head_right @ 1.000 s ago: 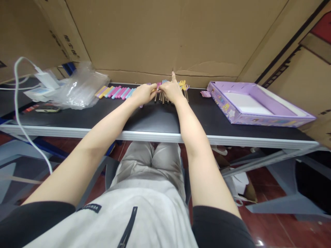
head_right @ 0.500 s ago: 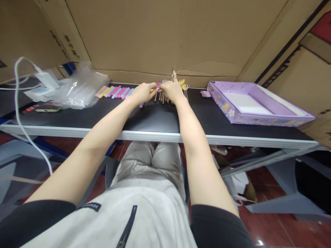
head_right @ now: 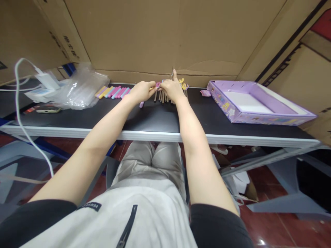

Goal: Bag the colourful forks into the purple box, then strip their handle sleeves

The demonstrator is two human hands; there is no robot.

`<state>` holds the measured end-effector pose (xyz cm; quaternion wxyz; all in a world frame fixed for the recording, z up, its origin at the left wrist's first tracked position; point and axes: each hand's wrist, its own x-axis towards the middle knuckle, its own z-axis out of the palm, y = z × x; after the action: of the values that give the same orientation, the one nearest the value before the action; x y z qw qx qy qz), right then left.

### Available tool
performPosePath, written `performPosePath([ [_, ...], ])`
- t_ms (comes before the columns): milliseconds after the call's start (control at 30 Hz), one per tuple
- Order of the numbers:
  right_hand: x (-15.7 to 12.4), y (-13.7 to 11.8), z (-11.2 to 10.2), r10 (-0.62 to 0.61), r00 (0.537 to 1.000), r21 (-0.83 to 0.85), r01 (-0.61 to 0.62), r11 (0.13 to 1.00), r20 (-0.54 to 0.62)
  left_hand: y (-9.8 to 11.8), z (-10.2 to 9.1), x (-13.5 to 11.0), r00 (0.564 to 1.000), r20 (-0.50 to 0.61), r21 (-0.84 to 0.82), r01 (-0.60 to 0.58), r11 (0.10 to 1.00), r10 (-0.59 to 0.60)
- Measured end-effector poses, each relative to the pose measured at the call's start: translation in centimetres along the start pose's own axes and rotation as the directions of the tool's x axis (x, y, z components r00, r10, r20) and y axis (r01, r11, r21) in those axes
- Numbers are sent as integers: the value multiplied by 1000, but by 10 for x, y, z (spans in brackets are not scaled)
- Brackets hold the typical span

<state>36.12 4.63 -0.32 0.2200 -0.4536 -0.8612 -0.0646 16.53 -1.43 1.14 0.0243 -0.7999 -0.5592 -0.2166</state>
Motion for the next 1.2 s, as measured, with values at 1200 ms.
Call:
performPosePath([
  [1200, -2, 47, 8, 20, 990, -146, -41, 988, -137, -12, 0, 0, 1000, -25, -62, -2, 998, 0],
])
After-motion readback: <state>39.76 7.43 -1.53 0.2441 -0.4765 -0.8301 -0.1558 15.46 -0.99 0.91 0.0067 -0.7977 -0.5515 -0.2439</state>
